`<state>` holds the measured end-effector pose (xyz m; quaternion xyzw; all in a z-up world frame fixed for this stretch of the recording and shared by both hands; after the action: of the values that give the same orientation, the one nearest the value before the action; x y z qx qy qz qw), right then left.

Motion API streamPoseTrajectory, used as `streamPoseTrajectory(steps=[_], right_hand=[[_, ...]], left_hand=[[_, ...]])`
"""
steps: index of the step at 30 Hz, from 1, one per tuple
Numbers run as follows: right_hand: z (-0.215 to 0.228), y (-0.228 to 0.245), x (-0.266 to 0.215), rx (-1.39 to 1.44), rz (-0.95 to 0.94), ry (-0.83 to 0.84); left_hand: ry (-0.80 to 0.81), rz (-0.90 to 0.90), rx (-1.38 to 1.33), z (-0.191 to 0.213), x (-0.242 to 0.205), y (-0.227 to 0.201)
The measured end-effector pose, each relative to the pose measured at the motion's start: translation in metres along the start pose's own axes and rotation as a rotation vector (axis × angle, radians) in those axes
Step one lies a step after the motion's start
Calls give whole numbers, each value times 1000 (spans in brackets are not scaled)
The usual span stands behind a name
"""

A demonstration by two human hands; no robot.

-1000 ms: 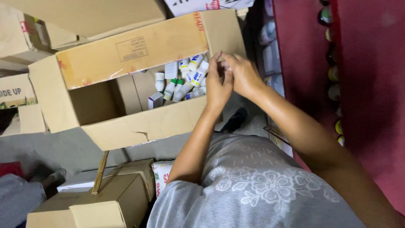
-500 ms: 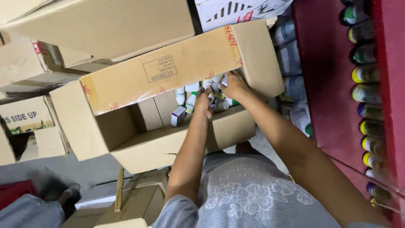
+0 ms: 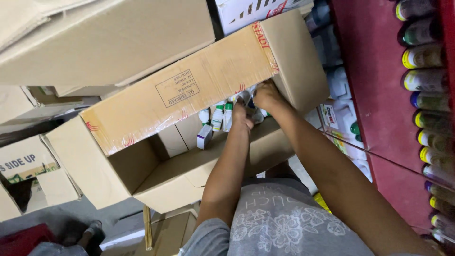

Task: Organize and place various agricultural chemical bottles from boxes onto storage shelves.

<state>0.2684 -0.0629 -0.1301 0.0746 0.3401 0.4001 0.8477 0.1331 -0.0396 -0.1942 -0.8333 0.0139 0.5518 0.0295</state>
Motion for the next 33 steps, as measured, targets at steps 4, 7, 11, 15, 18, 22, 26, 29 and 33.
streamPoseTrajectory(steps=[4, 7, 11, 15, 18, 22, 26, 29, 33], right_hand=[[32, 24, -42, -157, 138, -121], [90, 56, -101, 39, 270, -298], [129, 78, -158, 87, 346, -321], [161, 91, -204, 10, 508, -548], [199, 98, -249, -4, 619, -655], [251, 93, -299, -56, 662, -772], [311, 82, -358, -200, 719, -893], [348, 65, -402, -283, 719, -1041], [396, 33, -458, -370, 731, -1201]], left_hand=[[81, 29, -88, -18, -60, 0], [84, 61, -95, -38, -118, 0], [121, 5, -123, -43, -152, 7], [210, -62, -111, -67, -203, 21], [215, -78, -79, -86, -229, 37], [324, -113, 13, -132, -263, 58], [536, -182, 117, -200, -304, 81], [683, -204, 204, -248, -331, 102], [912, -285, 350, -324, -374, 137]])
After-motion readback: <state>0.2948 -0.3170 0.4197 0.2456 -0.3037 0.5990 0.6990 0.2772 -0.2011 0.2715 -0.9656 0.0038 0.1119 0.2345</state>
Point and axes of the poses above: each hand's wrist, its own x-axis towards the middle knuckle, its own z-axis out of the back of the hand, y = z × x, the point moved 4 cm from there along x, towards the middle knuckle, and after that the axes turned 8 degrees about z, right-handed, at the moved point
